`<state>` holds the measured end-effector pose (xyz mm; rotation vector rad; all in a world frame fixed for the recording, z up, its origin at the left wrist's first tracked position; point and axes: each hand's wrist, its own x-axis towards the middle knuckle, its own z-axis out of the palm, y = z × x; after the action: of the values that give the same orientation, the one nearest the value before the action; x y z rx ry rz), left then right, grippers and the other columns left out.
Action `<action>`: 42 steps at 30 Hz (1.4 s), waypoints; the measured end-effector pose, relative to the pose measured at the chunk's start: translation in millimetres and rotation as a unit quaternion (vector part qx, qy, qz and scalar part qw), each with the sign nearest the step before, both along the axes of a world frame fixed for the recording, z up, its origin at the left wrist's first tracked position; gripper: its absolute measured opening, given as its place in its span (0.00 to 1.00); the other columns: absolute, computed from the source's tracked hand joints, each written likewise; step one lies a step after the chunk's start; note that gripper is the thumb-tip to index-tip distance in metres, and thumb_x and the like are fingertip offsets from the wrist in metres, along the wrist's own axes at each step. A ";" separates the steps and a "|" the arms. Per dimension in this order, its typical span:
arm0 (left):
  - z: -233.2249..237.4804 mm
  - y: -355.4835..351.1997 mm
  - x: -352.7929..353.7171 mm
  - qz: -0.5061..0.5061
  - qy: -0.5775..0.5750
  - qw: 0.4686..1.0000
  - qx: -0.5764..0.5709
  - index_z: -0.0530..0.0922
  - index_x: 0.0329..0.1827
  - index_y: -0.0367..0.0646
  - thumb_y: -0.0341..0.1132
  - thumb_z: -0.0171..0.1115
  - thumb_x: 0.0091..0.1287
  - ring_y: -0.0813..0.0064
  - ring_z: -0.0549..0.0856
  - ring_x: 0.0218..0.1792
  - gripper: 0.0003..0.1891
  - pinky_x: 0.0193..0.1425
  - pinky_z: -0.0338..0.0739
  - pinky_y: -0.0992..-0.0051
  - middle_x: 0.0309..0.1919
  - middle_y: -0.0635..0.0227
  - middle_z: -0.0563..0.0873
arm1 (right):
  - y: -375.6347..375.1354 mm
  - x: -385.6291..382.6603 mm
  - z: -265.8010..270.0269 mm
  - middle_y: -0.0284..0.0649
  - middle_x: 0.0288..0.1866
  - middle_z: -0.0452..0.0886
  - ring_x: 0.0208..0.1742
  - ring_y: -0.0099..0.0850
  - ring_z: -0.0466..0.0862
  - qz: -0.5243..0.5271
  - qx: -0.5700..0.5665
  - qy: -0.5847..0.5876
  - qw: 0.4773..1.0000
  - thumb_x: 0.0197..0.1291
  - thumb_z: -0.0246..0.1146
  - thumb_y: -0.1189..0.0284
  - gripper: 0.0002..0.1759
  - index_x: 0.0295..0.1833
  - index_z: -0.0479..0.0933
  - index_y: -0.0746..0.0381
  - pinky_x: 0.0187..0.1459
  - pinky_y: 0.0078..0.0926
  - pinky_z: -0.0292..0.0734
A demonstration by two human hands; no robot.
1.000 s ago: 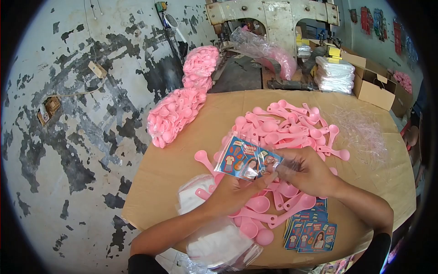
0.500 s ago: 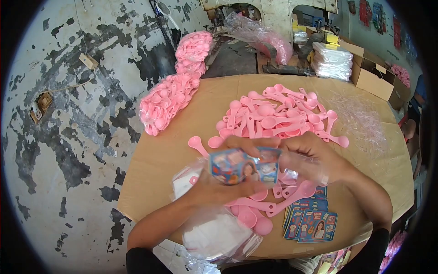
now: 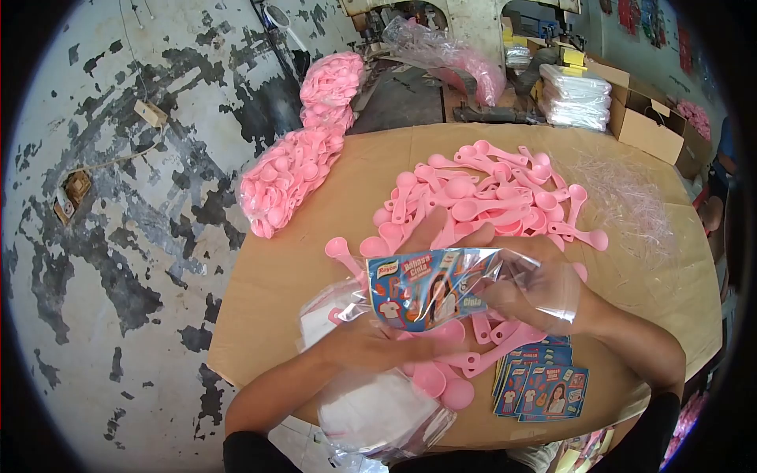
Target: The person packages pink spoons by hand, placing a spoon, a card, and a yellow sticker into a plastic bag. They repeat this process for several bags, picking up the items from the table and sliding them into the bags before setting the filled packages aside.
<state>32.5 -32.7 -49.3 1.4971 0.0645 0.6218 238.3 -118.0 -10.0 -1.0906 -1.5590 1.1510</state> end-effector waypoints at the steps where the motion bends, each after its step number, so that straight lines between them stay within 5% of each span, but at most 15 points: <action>1: 5.6 -8.0 4.9 0.037 -0.006 0.998 -0.046 0.46 0.79 0.53 0.41 0.68 0.64 0.55 0.66 0.71 0.46 0.72 0.65 0.57 0.73 0.48 0.61 | 1.1 -1.9 -3.6 0.32 0.41 0.82 0.39 0.16 0.77 0.004 0.010 0.025 1.000 0.64 0.64 0.75 0.15 0.55 0.77 0.66 0.41 0.20 0.76; 5: 8.6 -6.3 3.8 0.073 0.034 0.988 -0.132 0.47 0.79 0.50 0.45 0.72 0.60 0.56 0.64 0.72 0.50 0.73 0.63 0.59 0.73 0.49 0.61 | 2.3 -5.7 -12.6 0.32 0.37 0.82 0.35 0.15 0.78 0.002 -0.023 0.055 0.998 0.64 0.65 0.72 0.16 0.56 0.77 0.65 0.35 0.18 0.75; 6: 9.2 -5.9 6.1 0.015 -0.033 0.998 -0.056 0.48 0.79 0.49 0.44 0.71 0.61 0.56 0.63 0.73 0.48 0.73 0.62 0.59 0.73 0.49 0.61 | 0.8 -4.1 -12.8 0.32 0.35 0.83 0.33 0.15 0.77 -0.004 -0.048 0.046 0.998 0.64 0.65 0.72 0.16 0.56 0.77 0.65 0.34 0.18 0.74; 9: 14.0 -3.6 -12.1 0.031 0.111 0.946 0.304 0.45 0.79 0.49 0.38 0.74 0.58 0.56 0.64 0.73 0.52 0.73 0.62 0.59 0.72 0.49 0.62 | -3.6 -5.6 -27.3 0.32 0.29 0.82 0.29 0.14 0.77 0.013 0.027 0.047 0.998 0.63 0.66 0.69 0.14 0.50 0.79 0.65 0.29 0.17 0.72; 11: 6.3 -5.1 -3.1 -0.005 0.050 0.998 0.044 0.54 0.74 0.51 0.27 0.74 0.54 0.55 0.65 0.72 0.46 0.73 0.63 0.53 0.71 0.51 0.62 | -3.2 2.1 -18.2 0.34 0.27 0.81 0.28 0.17 0.78 0.052 0.107 -0.086 0.989 0.65 0.64 0.65 0.14 0.46 0.79 0.66 0.29 0.18 0.72; 12: -0.5 -2.3 -0.9 -0.002 -0.018 1.000 0.023 0.57 0.71 0.52 0.26 0.72 0.55 0.55 0.65 0.72 0.42 0.72 0.63 0.52 0.71 0.52 0.63 | -1.5 6.8 -13.5 0.35 0.26 0.80 0.28 0.18 0.78 0.072 0.144 -0.152 0.975 0.66 0.63 0.63 0.15 0.44 0.79 0.66 0.30 0.18 0.72; 16: 6.3 6.3 -0.5 0.115 -0.088 0.989 -0.041 0.64 0.59 0.53 0.24 0.64 0.62 0.55 0.68 0.69 0.25 0.69 0.68 0.49 0.67 0.58 0.68 | 12.0 30.8 9.4 0.43 0.32 0.82 0.35 0.32 0.83 0.038 -0.018 -0.166 0.985 0.67 0.57 0.55 0.21 0.45 0.80 0.65 0.40 0.31 0.77; 19: 5.1 16.1 4.8 0.190 -0.069 0.975 -0.090 0.65 0.59 0.50 0.21 0.63 0.62 0.57 0.74 0.65 0.25 0.66 0.71 0.52 0.64 0.59 0.73 | 6.3 39.7 14.7 0.45 0.42 0.82 0.46 0.39 0.83 0.019 0.121 -0.536 0.835 0.65 0.59 0.57 0.19 0.49 0.79 0.63 0.47 0.38 0.77; 20: -1.7 23.5 4.3 0.188 -0.054 0.977 -0.086 0.65 0.59 0.50 0.21 0.63 0.62 0.58 0.74 0.64 0.24 0.66 0.72 0.53 0.63 0.60 0.73 | 2.5 40.0 8.6 0.46 0.49 0.80 0.54 0.44 0.79 0.017 0.084 -0.584 0.807 0.62 0.62 0.60 0.20 0.52 0.76 0.62 0.51 0.41 0.75; 23: -10.1 28.5 6.2 0.178 -0.017 0.980 -0.088 0.66 0.58 0.49 0.21 0.64 0.62 0.58 0.76 0.63 0.24 0.66 0.73 0.55 0.61 0.60 0.75 | 5.8 34.9 -8.1 0.45 0.52 0.78 0.57 0.43 0.78 -0.025 0.053 -0.596 0.801 0.60 0.64 0.62 0.21 0.54 0.74 0.61 0.52 0.41 0.74; 26: -14.9 29.4 7.7 0.175 0.007 0.980 -0.091 0.67 0.59 0.49 0.21 0.65 0.61 0.57 0.76 0.63 0.25 0.65 0.73 0.56 0.60 0.60 0.76 | 6.4 48.7 -18.4 0.46 0.44 0.81 0.49 0.43 0.81 -0.054 0.159 -0.538 0.826 0.59 0.65 0.65 0.16 0.48 0.76 0.63 0.48 0.40 0.75; 29: -17.8 30.8 8.0 0.157 -0.015 0.982 -0.107 0.66 0.61 0.50 0.23 0.65 0.62 0.57 0.76 0.63 0.26 0.66 0.73 0.56 0.61 0.60 0.75 | 12.0 50.1 8.9 0.45 0.28 0.78 0.31 0.40 0.79 -0.041 0.014 -0.463 0.885 0.61 0.64 0.67 0.12 0.38 0.76 0.66 0.37 0.36 0.74; 32: -16.9 32.0 7.2 0.165 -0.025 0.980 -0.105 0.64 0.64 0.51 0.24 0.63 0.64 0.57 0.75 0.65 0.27 0.67 0.72 0.56 0.63 0.59 0.74 | 14.5 59.5 16.2 0.44 0.19 0.72 0.21 0.34 0.68 -0.065 0.075 -0.419 0.902 0.63 0.64 0.67 0.16 0.30 0.73 0.69 0.28 0.31 0.68; 35: -11.3 32.9 8.0 0.184 -0.050 0.975 -0.113 0.62 0.66 0.51 0.26 0.62 0.66 0.57 0.73 0.66 0.27 0.68 0.72 0.56 0.64 0.59 0.73 | 9.6 58.2 25.4 0.42 0.19 0.69 0.22 0.26 0.61 -0.071 0.050 -0.356 0.931 0.66 0.62 0.66 0.19 0.29 0.71 0.70 0.26 0.29 0.63; 42: -12.2 32.9 5.7 0.161 -0.069 0.974 -0.145 0.59 0.69 0.52 0.29 0.61 0.69 0.62 0.70 0.69 0.28 0.69 0.72 0.59 0.67 0.62 0.70 | 7.7 44.3 15.8 0.33 0.21 0.69 0.26 0.19 0.66 -0.072 0.068 -0.223 0.970 0.68 0.61 0.66 0.16 0.34 0.77 0.69 0.29 0.25 0.66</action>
<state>38.3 0.2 -61.5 1.1656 0.2837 0.9332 282.5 -110.3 5.8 -1.4092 -1.8326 0.7177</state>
